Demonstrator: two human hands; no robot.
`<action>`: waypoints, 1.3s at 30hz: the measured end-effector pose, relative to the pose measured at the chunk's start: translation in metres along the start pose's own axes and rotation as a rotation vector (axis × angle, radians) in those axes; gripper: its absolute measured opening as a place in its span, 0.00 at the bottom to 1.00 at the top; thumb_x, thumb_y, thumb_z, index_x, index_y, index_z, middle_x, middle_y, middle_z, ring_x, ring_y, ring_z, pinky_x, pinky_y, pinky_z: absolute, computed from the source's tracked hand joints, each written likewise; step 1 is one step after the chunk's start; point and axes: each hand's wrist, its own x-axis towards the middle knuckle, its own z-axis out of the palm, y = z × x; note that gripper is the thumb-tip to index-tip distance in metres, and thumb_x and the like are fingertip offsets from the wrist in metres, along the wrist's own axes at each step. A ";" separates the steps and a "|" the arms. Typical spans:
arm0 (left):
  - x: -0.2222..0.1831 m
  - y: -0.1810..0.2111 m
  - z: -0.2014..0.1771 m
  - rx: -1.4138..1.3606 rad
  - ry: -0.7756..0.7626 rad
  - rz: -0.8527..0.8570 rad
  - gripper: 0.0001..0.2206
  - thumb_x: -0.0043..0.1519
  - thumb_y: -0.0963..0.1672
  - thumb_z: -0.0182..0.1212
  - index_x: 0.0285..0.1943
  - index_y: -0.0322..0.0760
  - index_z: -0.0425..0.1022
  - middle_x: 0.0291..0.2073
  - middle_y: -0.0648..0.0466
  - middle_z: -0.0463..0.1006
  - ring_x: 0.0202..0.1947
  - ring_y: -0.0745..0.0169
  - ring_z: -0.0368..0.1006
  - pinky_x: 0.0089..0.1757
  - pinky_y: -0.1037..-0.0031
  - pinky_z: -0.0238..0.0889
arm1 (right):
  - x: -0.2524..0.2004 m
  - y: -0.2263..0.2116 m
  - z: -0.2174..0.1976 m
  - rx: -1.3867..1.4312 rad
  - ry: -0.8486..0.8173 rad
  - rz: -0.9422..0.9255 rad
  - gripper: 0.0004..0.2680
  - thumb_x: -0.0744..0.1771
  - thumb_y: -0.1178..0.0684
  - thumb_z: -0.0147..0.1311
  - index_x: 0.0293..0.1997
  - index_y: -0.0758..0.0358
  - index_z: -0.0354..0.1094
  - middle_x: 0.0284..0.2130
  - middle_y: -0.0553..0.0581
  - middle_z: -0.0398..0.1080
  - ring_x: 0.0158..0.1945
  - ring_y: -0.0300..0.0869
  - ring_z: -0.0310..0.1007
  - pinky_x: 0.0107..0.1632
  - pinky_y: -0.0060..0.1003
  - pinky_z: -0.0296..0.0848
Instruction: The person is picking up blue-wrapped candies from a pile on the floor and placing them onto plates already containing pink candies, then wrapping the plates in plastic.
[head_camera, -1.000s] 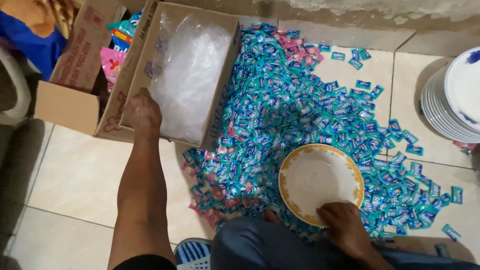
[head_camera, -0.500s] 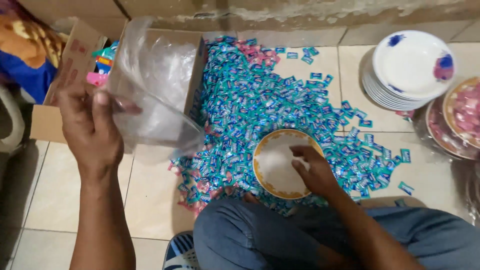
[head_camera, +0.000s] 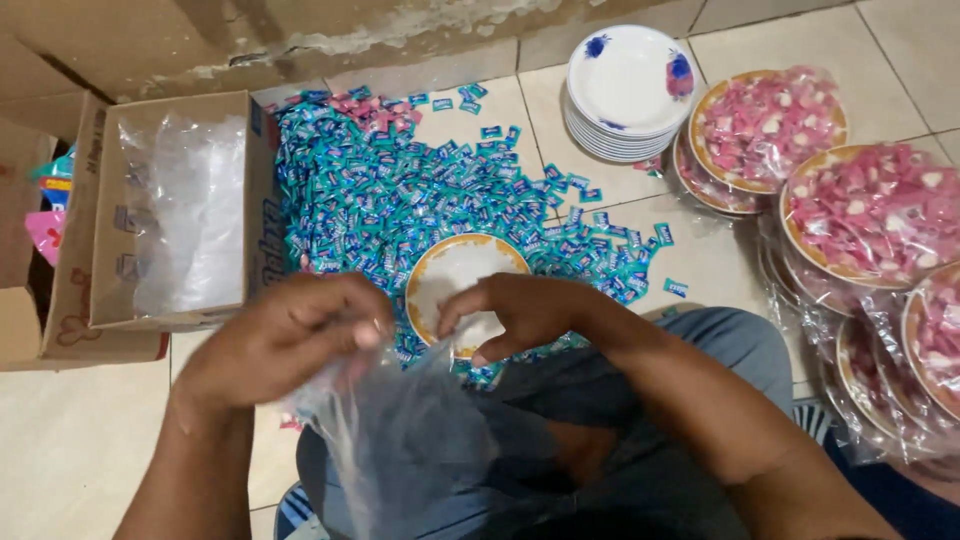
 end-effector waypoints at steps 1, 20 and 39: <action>0.008 -0.003 -0.011 0.000 -0.002 0.005 0.08 0.69 0.46 0.52 0.40 0.39 0.74 0.25 0.58 0.76 0.20 0.71 0.72 0.28 0.77 0.67 | -0.011 0.008 0.006 -0.004 0.002 0.003 0.17 0.66 0.39 0.58 0.58 0.54 0.69 0.56 0.55 0.73 0.61 0.49 0.74 0.62 0.44 0.66; 0.023 -0.213 0.064 -0.886 1.076 -0.467 0.26 0.66 0.40 0.58 0.71 0.22 0.53 0.42 0.50 0.60 0.39 0.40 0.76 0.45 0.47 0.77 | 0.008 0.132 -0.026 -0.006 1.136 0.478 0.07 0.73 0.50 0.43 0.52 0.56 0.66 0.22 0.53 0.70 0.23 0.41 0.72 0.32 0.40 0.72; 0.043 -0.225 0.061 0.121 0.947 -0.146 0.33 0.50 0.43 0.81 0.68 0.48 0.75 0.46 0.41 0.78 0.46 0.40 0.78 0.45 0.57 0.69 | 0.037 0.212 -0.014 0.065 1.178 0.950 0.23 0.70 0.30 0.43 0.33 0.60 0.77 0.31 0.62 0.77 0.43 0.53 0.76 0.50 0.51 0.71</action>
